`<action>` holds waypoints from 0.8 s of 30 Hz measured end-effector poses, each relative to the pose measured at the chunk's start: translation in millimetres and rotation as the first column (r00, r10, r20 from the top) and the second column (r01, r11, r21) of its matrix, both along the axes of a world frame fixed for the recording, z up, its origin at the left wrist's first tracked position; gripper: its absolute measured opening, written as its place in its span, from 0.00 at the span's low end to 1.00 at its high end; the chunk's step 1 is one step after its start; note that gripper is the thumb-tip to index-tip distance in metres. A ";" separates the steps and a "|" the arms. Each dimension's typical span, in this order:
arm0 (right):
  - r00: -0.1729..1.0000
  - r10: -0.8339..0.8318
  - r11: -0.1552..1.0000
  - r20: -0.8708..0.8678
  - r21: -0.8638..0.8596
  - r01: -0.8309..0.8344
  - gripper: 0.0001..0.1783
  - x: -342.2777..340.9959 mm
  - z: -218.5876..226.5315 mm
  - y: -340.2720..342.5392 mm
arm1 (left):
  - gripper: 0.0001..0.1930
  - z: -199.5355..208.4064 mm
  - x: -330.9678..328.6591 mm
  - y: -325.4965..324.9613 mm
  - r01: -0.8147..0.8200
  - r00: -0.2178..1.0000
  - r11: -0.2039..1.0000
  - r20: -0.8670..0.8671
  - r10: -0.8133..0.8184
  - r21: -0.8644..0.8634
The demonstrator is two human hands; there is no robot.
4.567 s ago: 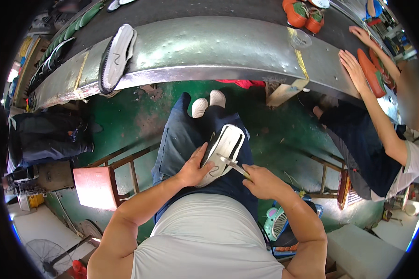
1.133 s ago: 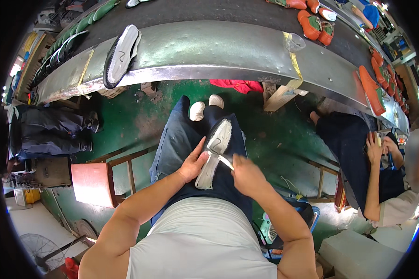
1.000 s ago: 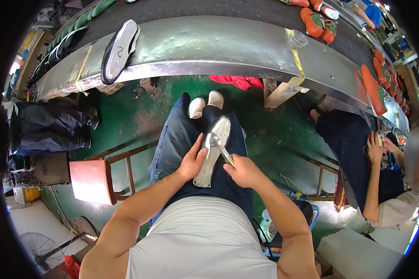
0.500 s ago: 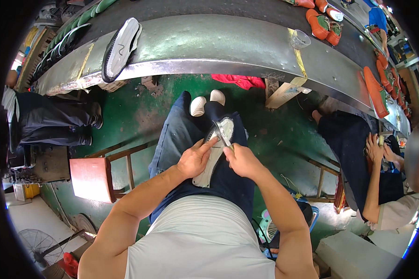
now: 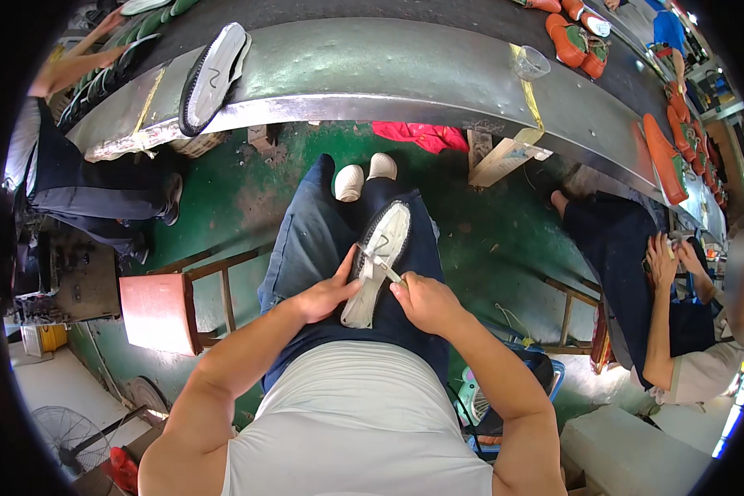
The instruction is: Using pliers to pull and adjust material on shoe lasts at a factory assembly line.
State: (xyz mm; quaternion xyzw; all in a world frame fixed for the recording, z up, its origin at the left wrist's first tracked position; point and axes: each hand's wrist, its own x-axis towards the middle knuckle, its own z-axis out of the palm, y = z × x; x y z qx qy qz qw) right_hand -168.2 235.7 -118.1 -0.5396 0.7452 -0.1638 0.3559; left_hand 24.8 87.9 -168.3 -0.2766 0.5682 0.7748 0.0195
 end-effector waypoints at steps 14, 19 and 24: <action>0.899 -0.155 0.972 0.409 -0.101 0.213 0.20 4.7 -23.9 45.0 | 0.39 10.2 29.0 -12.1 -0.220 0.974 0.937 0.013 0.225 0.272; 0.537 -0.461 0.862 0.706 0.211 0.461 0.26 -7.2 -43.4 52.1 | 0.37 118.0 18.2 -64.4 -0.267 0.919 0.938 -0.235 0.317 0.220; 0.524 -0.457 0.871 0.719 0.243 0.427 0.29 -22.0 -62.3 32.4 | 0.39 213.0 -75.5 -186.0 -0.315 0.902 0.943 -0.277 0.332 0.105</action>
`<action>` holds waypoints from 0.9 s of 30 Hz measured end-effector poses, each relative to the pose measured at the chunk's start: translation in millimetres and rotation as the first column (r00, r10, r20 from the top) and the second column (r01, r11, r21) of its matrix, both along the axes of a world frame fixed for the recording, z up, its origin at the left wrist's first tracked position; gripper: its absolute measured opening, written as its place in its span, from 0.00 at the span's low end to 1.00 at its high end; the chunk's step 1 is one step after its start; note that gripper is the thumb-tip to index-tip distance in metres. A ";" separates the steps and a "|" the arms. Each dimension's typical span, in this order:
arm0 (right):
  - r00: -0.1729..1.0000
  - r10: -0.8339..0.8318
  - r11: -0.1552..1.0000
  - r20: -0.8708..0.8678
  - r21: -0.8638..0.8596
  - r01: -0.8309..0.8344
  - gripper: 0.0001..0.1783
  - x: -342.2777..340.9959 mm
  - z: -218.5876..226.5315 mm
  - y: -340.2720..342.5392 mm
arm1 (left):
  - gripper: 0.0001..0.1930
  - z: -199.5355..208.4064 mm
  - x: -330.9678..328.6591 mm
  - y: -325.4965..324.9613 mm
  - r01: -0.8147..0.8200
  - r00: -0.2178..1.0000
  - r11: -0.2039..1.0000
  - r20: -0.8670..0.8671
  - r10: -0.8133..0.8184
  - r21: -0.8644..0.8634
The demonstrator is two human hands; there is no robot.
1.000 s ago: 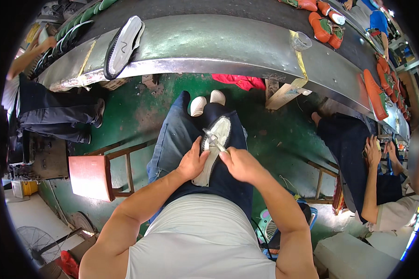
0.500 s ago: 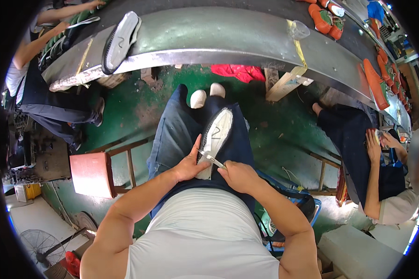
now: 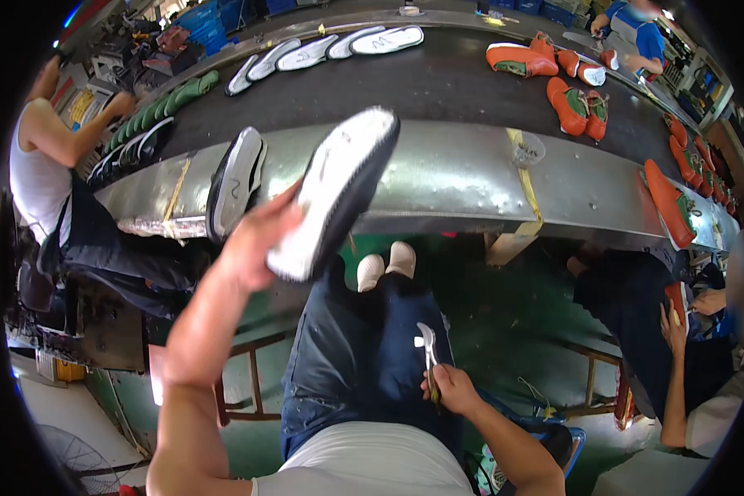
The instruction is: Using pliers to pull and adjust material on shoe lasts at a factory assembly line.
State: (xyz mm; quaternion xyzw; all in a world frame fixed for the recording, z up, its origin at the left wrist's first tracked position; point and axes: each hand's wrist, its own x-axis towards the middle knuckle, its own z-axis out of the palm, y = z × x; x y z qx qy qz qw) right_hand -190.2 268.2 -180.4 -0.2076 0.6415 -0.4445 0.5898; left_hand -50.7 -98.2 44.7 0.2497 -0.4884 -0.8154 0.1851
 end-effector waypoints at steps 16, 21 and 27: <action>0.935 -0.134 0.991 0.328 0.041 0.128 0.29 -10.8 -15.4 -3.0 | 0.26 -47.1 -179.1 -251.1 0.710 0.640 -0.144 0.546 0.541 -0.690; 0.950 -0.134 0.991 0.283 0.067 0.119 0.29 -12.5 -10.8 -9.4 | 0.25 -4.3 -97.3 -248.0 0.731 0.386 -0.057 0.344 0.856 -0.680; 0.972 -0.077 0.996 0.222 0.067 0.064 0.28 -6.7 7.1 -14.9 | 0.26 6.5 41.3 -277.9 0.049 0.634 0.852 0.675 0.378 -0.522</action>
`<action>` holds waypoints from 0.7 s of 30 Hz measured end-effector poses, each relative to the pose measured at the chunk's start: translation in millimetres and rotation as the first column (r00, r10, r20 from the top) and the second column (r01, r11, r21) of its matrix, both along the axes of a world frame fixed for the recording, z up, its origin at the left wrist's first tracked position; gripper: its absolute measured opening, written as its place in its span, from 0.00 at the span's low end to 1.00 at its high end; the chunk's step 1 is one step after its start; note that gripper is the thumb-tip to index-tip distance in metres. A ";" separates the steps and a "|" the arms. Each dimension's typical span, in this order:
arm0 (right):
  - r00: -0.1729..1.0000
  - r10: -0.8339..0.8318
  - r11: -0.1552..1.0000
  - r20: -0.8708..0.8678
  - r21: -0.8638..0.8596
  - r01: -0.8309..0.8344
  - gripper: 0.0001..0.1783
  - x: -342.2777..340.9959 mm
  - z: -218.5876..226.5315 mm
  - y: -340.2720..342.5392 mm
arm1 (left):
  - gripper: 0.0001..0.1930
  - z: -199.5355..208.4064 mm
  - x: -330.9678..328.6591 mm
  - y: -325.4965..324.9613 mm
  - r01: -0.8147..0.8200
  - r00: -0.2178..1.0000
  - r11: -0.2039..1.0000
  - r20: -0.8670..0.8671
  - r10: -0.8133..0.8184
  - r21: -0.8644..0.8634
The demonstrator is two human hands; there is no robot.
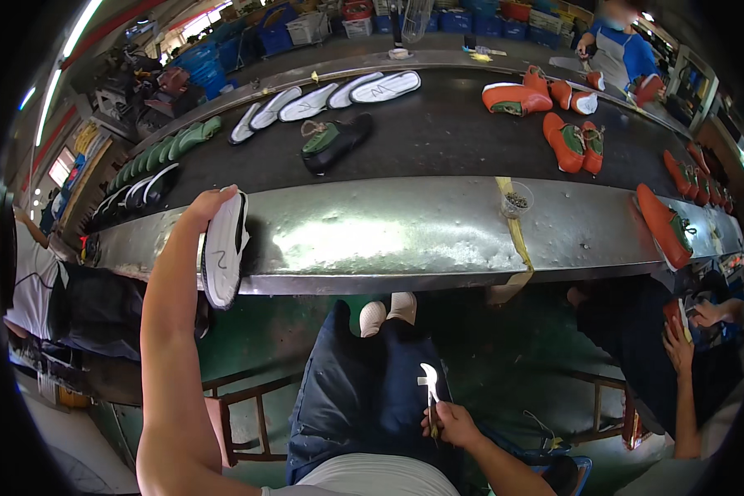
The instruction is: Using pliers to pull and adjust material on shoe lasts at a factory assembly line.
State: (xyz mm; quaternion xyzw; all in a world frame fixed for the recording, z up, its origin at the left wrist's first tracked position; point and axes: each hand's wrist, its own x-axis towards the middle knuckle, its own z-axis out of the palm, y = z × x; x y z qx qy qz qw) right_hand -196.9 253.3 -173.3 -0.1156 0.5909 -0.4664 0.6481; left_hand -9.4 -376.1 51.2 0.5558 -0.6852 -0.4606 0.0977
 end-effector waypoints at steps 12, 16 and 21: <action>0.949 0.038 0.999 -0.313 -0.020 -0.047 0.20 16.2 0.0 6.9 | 0.25 -150.5 30.4 351.6 0.246 0.688 0.965 -0.718 -0.106 0.094; 0.627 0.106 0.969 -0.772 -0.060 -0.239 0.27 31.9 62.0 -18.9 | 0.39 -181.0 16.4 388.1 0.480 0.682 0.877 -0.624 -0.381 -0.012; 0.502 -0.051 0.949 -0.864 -0.199 -0.245 0.30 50.2 86.0 -61.5 | 0.45 -142.8 13.9 374.8 0.750 0.526 0.656 -0.682 -0.508 0.090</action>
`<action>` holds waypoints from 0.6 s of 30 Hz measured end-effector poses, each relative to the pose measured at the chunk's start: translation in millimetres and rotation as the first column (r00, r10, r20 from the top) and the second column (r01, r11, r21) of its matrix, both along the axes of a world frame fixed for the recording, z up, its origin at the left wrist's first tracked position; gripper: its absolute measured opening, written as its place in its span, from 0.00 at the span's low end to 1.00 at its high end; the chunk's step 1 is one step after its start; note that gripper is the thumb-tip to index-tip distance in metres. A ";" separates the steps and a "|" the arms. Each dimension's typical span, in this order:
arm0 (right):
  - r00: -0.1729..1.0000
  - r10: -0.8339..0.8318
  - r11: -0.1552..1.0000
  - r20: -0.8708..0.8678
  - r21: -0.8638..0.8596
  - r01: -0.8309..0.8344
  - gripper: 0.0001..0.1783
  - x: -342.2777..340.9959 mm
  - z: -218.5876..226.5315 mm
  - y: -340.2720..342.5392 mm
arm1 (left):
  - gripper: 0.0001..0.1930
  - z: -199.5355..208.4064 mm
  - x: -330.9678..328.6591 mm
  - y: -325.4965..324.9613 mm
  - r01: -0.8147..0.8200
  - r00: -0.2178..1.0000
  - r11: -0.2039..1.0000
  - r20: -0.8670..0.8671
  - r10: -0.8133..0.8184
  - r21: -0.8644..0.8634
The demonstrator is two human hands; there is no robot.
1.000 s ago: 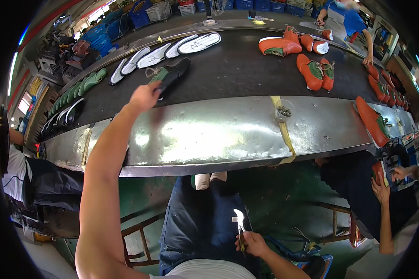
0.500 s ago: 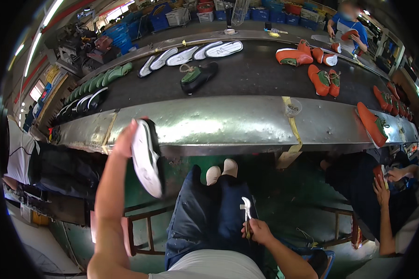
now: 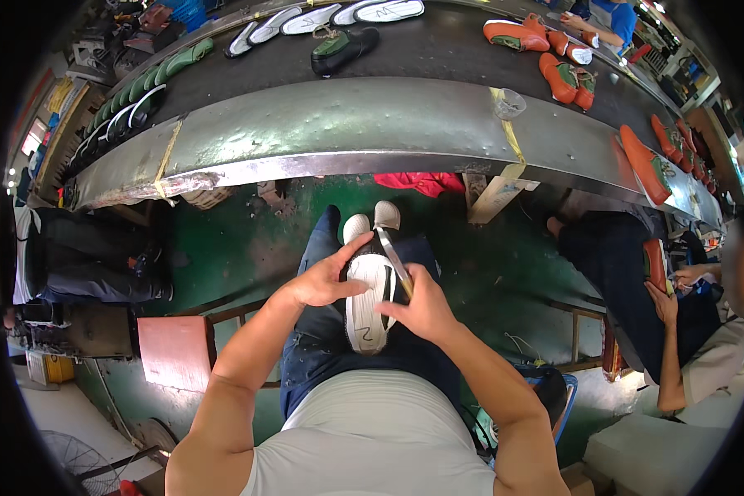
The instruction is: Using pliers to pull and adjust material on shoe lasts at a factory assembly line.
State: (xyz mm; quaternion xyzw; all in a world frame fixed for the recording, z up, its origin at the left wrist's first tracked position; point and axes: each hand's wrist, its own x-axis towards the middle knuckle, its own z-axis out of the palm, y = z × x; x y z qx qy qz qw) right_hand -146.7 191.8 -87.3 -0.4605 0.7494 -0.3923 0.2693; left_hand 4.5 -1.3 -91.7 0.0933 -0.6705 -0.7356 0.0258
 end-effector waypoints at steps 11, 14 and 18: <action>0.884 0.228 0.915 -0.408 -0.220 -0.337 0.28 -22.2 36.3 -28.9 | 0.46 8.6 0.4 10.4 0.085 0.996 0.993 -0.038 -0.082 0.083; 0.776 0.352 0.894 -0.523 -0.059 -0.445 0.29 -27.7 57.3 -34.3 | 0.38 -1.9 -4.7 29.8 -0.061 0.997 0.983 -0.054 0.052 -0.172; 0.928 0.271 0.963 -0.255 0.077 -0.260 0.13 -44.2 57.0 -48.9 | 0.36 -11.6 -7.3 28.1 -0.096 0.995 0.962 -0.035 0.089 -0.256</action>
